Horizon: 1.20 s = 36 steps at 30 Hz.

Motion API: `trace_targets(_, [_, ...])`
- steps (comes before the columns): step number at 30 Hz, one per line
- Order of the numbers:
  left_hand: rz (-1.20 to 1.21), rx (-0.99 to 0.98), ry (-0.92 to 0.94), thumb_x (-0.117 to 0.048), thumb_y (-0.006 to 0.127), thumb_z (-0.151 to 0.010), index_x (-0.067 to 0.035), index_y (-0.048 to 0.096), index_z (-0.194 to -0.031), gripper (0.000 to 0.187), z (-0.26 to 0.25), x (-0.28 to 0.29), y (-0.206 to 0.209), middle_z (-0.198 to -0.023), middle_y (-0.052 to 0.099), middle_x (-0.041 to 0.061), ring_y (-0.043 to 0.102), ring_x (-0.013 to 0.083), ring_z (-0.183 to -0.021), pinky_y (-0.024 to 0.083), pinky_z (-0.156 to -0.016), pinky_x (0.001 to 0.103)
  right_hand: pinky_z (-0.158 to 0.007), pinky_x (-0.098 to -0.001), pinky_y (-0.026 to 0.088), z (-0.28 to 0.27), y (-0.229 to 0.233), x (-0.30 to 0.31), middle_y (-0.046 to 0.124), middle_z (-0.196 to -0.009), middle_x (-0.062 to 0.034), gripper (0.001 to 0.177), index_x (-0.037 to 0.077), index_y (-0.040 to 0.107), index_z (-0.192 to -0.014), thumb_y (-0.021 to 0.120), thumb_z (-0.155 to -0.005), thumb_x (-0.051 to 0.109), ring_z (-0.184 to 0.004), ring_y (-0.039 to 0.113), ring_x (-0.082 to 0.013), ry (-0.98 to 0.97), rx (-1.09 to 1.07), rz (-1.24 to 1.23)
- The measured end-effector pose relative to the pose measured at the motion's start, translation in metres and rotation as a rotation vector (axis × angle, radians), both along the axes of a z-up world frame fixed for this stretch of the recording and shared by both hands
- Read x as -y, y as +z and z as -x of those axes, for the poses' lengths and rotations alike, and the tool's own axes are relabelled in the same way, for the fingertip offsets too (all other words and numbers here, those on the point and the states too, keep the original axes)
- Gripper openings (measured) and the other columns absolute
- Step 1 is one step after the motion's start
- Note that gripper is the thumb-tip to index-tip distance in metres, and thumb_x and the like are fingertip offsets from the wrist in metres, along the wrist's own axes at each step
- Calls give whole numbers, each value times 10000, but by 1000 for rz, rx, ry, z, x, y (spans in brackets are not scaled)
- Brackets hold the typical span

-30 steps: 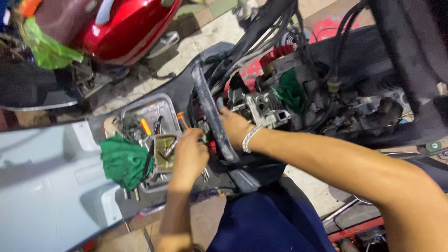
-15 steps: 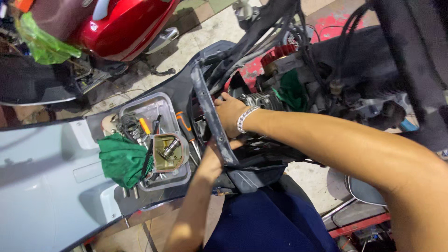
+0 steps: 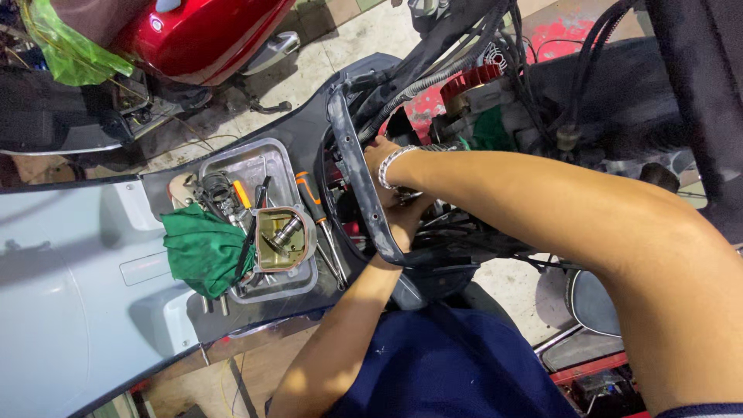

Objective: The person removes the cylinder head, a gasket, and another engine component by hand and with a screwdriver, then begins reassembling the engine by placing components back onto the cylinder studs.

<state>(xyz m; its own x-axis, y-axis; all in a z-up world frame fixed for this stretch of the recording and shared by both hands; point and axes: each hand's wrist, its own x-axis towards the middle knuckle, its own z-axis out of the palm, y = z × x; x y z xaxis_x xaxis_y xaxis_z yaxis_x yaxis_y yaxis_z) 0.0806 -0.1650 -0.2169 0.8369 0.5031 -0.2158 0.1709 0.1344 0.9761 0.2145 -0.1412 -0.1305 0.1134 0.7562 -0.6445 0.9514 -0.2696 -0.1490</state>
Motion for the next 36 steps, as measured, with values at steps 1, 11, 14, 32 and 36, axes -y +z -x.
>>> trace_targets(1, [-12,77,9,-279,947,-688,-29,594,-1353,792,0,3,1,-1357,671,122,639,224,-1247,520,-1077,366,-1114,-485,349,-2,-6,-2,612,-1413,-87,861,209,661,-1354,904,-534,314,-1394,472,-287,-2,1,1])
trace_targets(11, [-190,98,179,-196,984,-619,11,504,-1377,921,0,15,-15,-1347,624,133,630,242,-1216,544,-1023,376,-1120,-487,357,2,3,-4,589,-1435,-89,823,206,668,-1350,914,-571,312,-1383,490,-264,62,-5,85])
trace_targets(14, [177,212,158,-161,950,-686,-21,477,-1366,839,1,6,-33,-1346,614,101,628,221,-1221,566,-1015,381,-1124,-485,360,2,-18,0,619,-1402,-95,820,171,657,-1354,913,-588,307,-1357,523,-274,9,-19,30])
trace_targets(32, [-28,-24,80,-137,922,-763,1,615,-1357,683,14,-14,-29,-1325,685,144,631,269,-1218,504,-1051,386,-1054,-603,307,26,21,43,698,-1238,-68,326,174,749,-1155,680,-865,307,-1259,549,-296,-224,77,-280])
trace_targets(36, [-41,-35,61,-162,912,-762,-16,578,-1380,718,18,-14,-14,-1327,663,148,607,287,-1224,485,-1042,398,-1107,-598,287,33,15,32,739,-1227,-56,277,167,777,-1169,589,-998,277,-1258,579,-307,-284,133,-260])
